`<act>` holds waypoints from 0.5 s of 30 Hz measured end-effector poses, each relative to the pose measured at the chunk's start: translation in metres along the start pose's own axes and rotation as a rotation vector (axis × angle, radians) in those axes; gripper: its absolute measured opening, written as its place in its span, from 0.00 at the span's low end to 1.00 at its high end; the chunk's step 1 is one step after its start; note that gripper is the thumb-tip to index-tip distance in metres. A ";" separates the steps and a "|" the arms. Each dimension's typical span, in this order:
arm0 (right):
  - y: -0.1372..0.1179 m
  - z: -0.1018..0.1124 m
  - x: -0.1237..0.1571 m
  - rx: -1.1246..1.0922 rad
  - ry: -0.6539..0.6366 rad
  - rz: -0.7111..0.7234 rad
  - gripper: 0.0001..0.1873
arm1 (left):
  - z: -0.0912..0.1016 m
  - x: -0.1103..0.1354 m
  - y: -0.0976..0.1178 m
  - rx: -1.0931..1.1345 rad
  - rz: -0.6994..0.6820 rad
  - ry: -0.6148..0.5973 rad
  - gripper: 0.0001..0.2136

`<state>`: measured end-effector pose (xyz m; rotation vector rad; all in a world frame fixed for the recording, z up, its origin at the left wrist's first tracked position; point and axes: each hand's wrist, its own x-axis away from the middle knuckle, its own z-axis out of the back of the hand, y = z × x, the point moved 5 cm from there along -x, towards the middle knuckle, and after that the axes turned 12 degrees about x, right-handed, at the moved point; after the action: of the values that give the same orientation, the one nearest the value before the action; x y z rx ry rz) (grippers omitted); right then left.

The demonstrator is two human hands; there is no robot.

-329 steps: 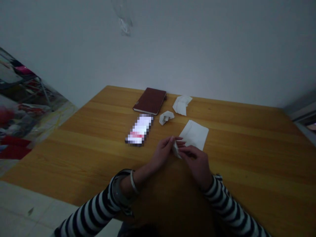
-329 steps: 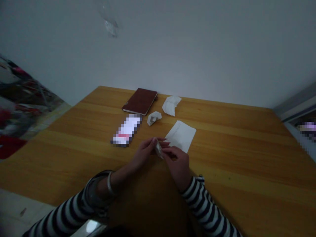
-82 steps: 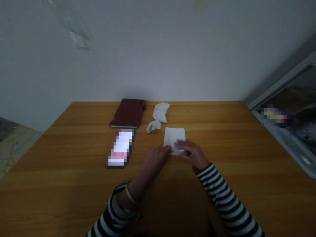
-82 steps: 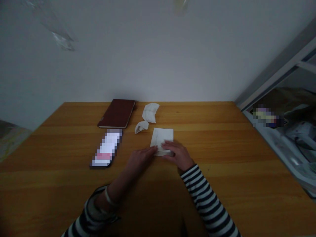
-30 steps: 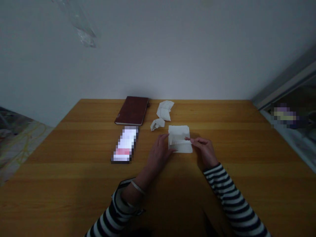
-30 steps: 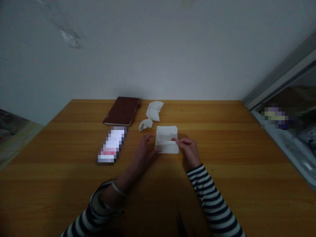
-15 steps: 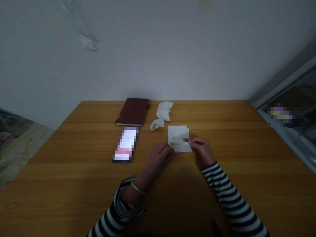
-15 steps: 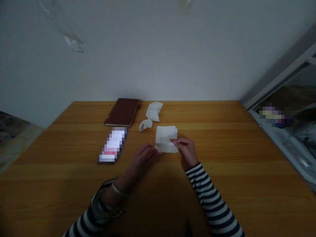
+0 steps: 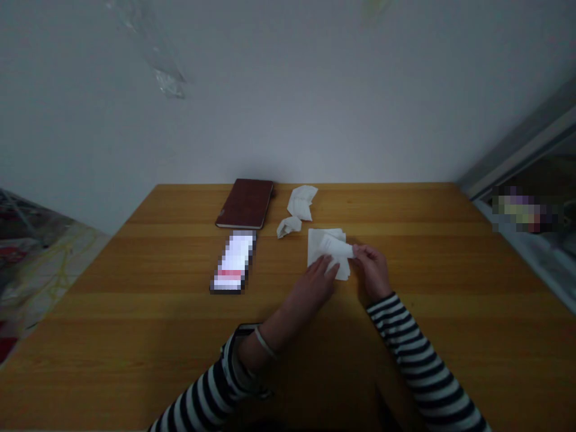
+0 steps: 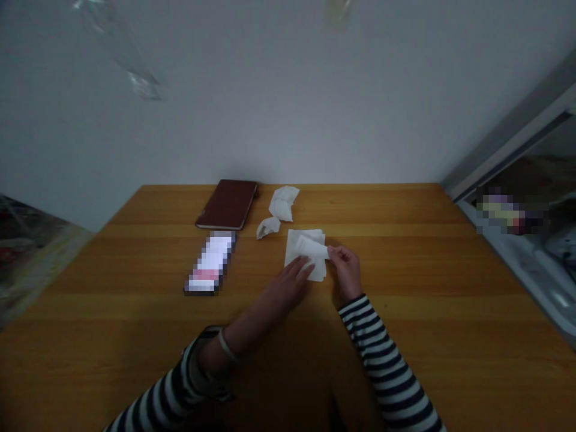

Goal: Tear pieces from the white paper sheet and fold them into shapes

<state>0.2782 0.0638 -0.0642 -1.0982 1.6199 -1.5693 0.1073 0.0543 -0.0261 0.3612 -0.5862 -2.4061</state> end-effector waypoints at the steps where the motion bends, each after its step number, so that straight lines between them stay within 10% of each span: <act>1: 0.001 0.001 -0.001 -0.035 0.017 -0.008 0.13 | 0.002 -0.004 0.001 -0.013 0.042 -0.023 0.19; 15: -0.002 0.029 -0.013 -0.476 0.114 -0.083 0.06 | 0.024 -0.025 -0.047 0.132 0.245 0.009 0.16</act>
<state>0.3096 0.0617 -0.0667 -1.3496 2.1191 -1.3480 0.0929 0.1112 -0.0255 0.3343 -0.7427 -2.1366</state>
